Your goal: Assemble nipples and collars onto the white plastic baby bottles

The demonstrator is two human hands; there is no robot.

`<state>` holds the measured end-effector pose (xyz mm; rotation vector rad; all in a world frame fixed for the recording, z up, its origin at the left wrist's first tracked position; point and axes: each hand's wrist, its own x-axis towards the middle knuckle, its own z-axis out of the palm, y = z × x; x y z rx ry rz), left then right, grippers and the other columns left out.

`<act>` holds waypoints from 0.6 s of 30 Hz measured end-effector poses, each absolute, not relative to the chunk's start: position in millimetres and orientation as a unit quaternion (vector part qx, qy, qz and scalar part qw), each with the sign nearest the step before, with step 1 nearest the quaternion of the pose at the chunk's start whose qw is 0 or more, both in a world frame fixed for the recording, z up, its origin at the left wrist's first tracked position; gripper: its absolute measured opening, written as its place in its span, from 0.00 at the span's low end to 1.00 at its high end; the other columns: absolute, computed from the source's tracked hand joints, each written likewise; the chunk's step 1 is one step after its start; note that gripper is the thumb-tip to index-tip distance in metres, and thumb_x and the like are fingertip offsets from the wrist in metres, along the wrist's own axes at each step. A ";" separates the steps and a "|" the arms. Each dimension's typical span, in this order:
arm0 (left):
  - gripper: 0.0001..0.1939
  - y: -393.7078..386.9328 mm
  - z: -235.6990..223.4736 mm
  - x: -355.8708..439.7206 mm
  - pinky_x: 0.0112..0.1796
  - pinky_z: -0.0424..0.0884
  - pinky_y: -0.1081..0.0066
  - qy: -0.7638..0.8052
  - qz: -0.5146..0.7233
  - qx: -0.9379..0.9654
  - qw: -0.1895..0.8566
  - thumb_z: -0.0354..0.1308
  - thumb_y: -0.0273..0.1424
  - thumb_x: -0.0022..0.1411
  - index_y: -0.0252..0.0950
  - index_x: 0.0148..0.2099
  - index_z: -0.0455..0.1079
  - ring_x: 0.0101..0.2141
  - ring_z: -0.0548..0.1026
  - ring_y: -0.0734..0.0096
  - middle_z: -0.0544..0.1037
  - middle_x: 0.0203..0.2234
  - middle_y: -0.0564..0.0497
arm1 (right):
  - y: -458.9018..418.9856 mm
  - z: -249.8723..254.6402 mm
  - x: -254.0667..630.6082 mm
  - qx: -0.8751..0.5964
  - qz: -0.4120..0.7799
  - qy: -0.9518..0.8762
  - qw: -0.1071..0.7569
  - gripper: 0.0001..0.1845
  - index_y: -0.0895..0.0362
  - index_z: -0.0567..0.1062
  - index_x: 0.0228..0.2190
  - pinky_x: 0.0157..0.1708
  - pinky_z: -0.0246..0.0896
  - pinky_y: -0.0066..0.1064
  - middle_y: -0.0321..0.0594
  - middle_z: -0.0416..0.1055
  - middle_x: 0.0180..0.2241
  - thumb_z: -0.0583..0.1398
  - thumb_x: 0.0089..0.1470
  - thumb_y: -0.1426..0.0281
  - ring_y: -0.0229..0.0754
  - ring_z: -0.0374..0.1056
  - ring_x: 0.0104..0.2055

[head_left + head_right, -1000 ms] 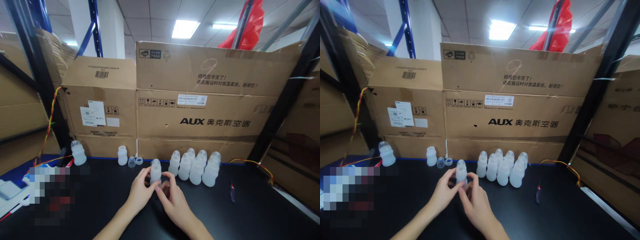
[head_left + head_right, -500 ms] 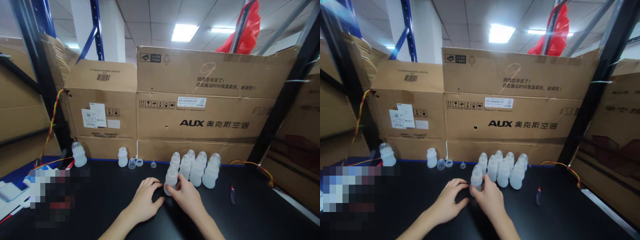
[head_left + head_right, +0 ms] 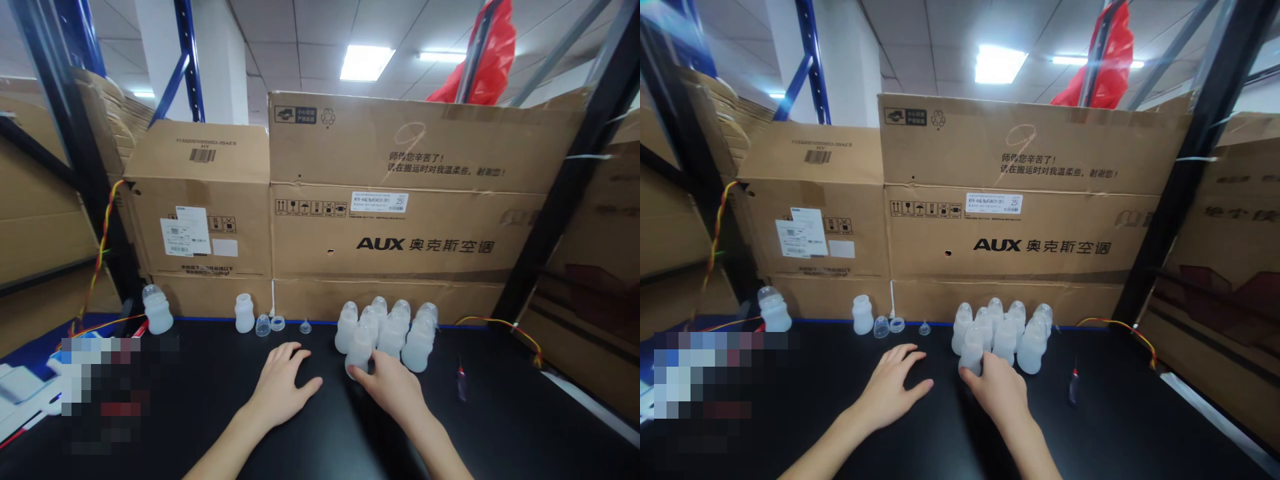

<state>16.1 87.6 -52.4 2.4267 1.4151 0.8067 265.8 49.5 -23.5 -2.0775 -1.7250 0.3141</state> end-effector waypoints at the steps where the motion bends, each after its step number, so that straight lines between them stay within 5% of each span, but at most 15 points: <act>1: 0.26 90.6 -52.5 13.9 0.60 0.63 0.48 0.493 0.267 0.822 0.100 0.61 0.47 0.63 0.39 0.58 0.74 0.61 0.67 0.45 0.72 0.61 0.40 | 49.5 -24.1 266.8 -0.752 0.104 -0.617 0.207 0.17 0.53 0.79 0.34 0.32 0.61 0.42 0.50 0.82 0.35 0.61 0.57 0.53 0.63 0.78 0.41; 7: 0.31 111.4 -54.1 1.2 0.58 0.62 0.49 0.543 0.242 0.804 0.022 0.55 0.50 0.66 0.38 0.64 0.69 0.63 0.65 0.45 0.65 0.67 0.40 | 48.5 -23.2 270.7 -0.773 0.076 -0.597 0.202 0.24 0.54 0.75 0.25 0.31 0.64 0.45 0.53 0.81 0.31 0.60 0.58 0.46 0.64 0.78 0.37; 18: 0.27 134.5 -58.4 -17.9 0.51 0.65 0.53 0.561 0.253 0.788 -0.026 0.54 0.44 0.68 0.38 0.64 0.67 0.52 0.71 0.47 0.67 0.66 0.44 | 45.3 -21.4 275.3 -0.778 0.077 -0.604 0.155 0.21 0.56 0.78 0.33 0.38 0.70 0.50 0.52 0.81 0.36 0.63 0.57 0.49 0.65 0.78 0.41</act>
